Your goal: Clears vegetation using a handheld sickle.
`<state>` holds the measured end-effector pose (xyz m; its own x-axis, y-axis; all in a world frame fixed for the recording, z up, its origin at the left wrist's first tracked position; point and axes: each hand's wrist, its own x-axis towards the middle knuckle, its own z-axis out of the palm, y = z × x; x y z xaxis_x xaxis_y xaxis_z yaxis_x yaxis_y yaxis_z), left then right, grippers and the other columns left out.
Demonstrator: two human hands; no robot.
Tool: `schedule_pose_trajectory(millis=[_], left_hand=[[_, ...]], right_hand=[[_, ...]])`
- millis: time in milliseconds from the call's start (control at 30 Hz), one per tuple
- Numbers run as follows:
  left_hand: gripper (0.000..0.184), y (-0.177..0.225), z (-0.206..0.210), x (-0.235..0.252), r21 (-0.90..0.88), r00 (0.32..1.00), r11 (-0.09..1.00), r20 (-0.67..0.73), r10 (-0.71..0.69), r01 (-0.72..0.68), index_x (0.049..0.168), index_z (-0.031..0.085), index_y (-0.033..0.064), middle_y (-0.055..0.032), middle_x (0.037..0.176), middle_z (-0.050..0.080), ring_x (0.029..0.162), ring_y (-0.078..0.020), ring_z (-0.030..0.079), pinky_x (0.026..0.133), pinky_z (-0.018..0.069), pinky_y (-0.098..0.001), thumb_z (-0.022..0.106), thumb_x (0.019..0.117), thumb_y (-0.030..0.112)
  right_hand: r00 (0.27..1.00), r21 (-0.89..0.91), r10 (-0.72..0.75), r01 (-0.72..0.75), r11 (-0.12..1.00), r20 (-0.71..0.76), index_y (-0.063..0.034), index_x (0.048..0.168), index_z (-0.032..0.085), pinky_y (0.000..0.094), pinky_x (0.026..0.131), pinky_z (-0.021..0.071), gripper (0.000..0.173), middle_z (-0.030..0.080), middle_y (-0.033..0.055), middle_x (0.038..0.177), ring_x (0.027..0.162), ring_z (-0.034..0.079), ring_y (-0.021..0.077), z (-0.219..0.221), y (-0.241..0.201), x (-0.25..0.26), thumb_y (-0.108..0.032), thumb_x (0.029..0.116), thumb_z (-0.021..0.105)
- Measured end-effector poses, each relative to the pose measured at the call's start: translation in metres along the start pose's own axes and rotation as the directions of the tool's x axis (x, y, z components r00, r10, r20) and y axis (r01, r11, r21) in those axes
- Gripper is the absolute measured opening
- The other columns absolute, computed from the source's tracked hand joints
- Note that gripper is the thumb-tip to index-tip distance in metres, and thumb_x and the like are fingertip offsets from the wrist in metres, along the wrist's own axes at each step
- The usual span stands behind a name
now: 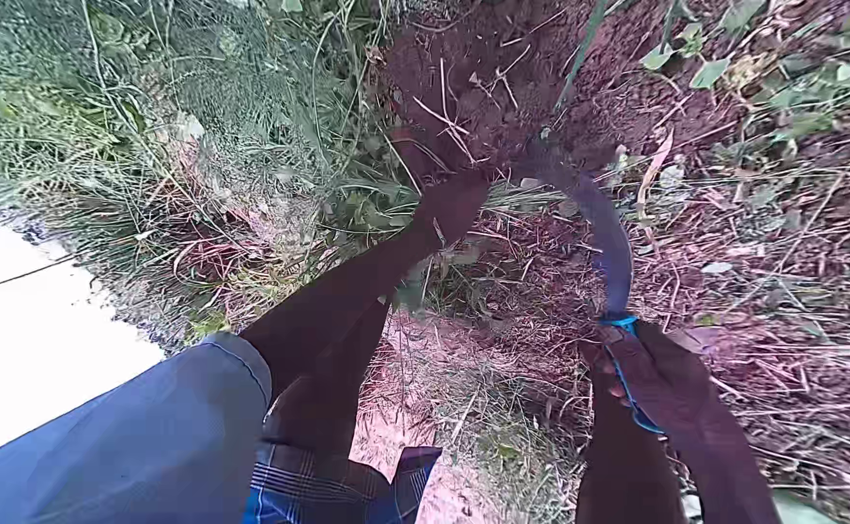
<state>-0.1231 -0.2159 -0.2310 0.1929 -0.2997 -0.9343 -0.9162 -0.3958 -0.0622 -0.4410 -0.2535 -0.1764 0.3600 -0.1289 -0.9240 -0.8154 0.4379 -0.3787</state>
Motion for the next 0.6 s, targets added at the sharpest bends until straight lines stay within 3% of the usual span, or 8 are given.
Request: schedule_pose_trajectory(millis=[100,167,233,300,367,433,533,600], left_hand=[[0.048,0.028,0.009,-0.025,-0.138,0.986,0.98,0.059,0.155,-0.145,0.141,0.053,0.0009,-0.0261,0.12,0.067,0.101,-0.0436,0.07,0.08,0.0559,-0.062,0.064,0.0947,0.006],[0.046,0.041,0.01,-0.023,-0.286,0.957,0.94,0.163,0.239,-0.186,0.14,0.057,0.005,-0.0236,0.119,0.068,0.108,-0.0439,0.067,0.087,0.053,-0.0654,0.066,0.0945,0.007],[0.042,0.051,0.003,-0.013,-0.377,0.918,0.898,0.225,0.328,-0.228,0.139,0.057,0.0074,-0.0208,0.123,0.068,0.113,-0.0411,0.066,0.091,0.0524,-0.0648,0.064,0.0978,0.012],[0.044,0.05,-0.002,-0.013,-0.452,0.874,0.835,0.205,0.44,-0.314,0.142,0.055,0.0075,-0.0202,0.126,0.066,0.115,-0.0385,0.066,0.095,0.052,-0.0616,0.063,0.1002,0.015],[0.04,0.037,-0.015,-0.006,-0.53,0.872,0.764,0.089,0.481,-0.367,0.141,0.055,0.0041,-0.0198,0.128,0.066,0.117,-0.0337,0.065,0.1,0.0512,-0.0552,0.059,0.1036,0.017],[0.044,0.022,-0.031,0.005,-0.688,0.952,0.691,0.002,0.307,-0.222,0.144,0.05,-0.0051,-0.0245,0.134,0.062,0.125,-0.0312,0.061,0.109,0.0458,-0.0466,0.055,0.1064,0.017],[0.048,0.036,0.002,0.033,-0.816,0.986,0.568,0.016,-0.166,0.109,0.145,0.045,-0.0076,-0.0284,0.134,0.06,0.125,-0.0357,0.06,0.108,0.0464,-0.0498,0.054,0.1067,0.021],[0.046,0.074,0.034,0.026,-0.628,0.985,0.765,0.164,-0.051,0.144,0.142,0.047,-0.0074,-0.0304,0.133,0.06,0.125,-0.0427,0.06,0.104,0.0476,-0.0598,0.053,0.1058,0.019]], right_hand=[[0.992,0.137,0.13,-0.128,0.982,-0.004,-0.0054,0.119,0.058,0.0243,0.046,0.0534,0.045,0.059,-0.0076,0.07,0.052,0.06,0.0042,-0.006,0.008,-0.056,-0.045,0.103,0.044],[0.97,0.298,0.242,-0.231,0.926,0.0,0.0004,0.131,0.05,0.0253,0.046,0.0553,0.041,0.06,-0.0052,0.073,0.052,0.061,0.0065,0.005,-0.002,-0.082,-0.031,0.1068,0.039],[0.961,0.55,0.27,-0.196,0.812,-0.055,0.0006,0.139,0.041,0.0269,0.044,0.0554,0.041,0.059,-0.0031,0.071,0.05,0.06,0.0095,0.024,-0.015,-0.1,-0.026,0.1097,0.029],[0.962,0.809,0.246,-0.053,0.585,-0.115,-0.0072,0.124,0.045,0.0257,0.042,0.0551,0.039,0.061,-0.0019,0.069,0.048,0.06,0.0107,0.044,-0.028,-0.115,-0.041,0.1106,0.029],[0.968,0.935,0.202,0.071,0.347,-0.148,-0.0113,0.114,0.053,0.0306,0.042,0.0562,0.05,0.063,0.0025,0.068,0.048,0.062,0.0148,0.052,-0.036,-0.115,-0.059,0.0985,0.055],[0.965,0.949,0.181,0.134,0.286,-0.191,-0.013,0.107,0.058,0.0302,0.042,0.0565,0.05,0.064,0.0017,0.068,0.048,0.062,0.0133,0.054,-0.035,-0.102,-0.061,0.0947,0.059],[0.941,0.918,0.256,0.114,0.381,-0.223,-0.0097,0.101,0.052,0.0273,0.042,0.0552,0.046,0.062,0.0001,0.065,0.046,0.059,0.0113,0.059,-0.022,-0.073,-0.045,0.1109,0.024],[0.919,0.905,0.337,0.048,0.423,-0.207,-0.0064,0.098,0.051,0.0276,0.041,0.0541,0.049,0.06,0.0013,0.063,0.045,0.058,0.0123,0.056,-0.023,-0.065,-0.035,0.1127,0.014]])
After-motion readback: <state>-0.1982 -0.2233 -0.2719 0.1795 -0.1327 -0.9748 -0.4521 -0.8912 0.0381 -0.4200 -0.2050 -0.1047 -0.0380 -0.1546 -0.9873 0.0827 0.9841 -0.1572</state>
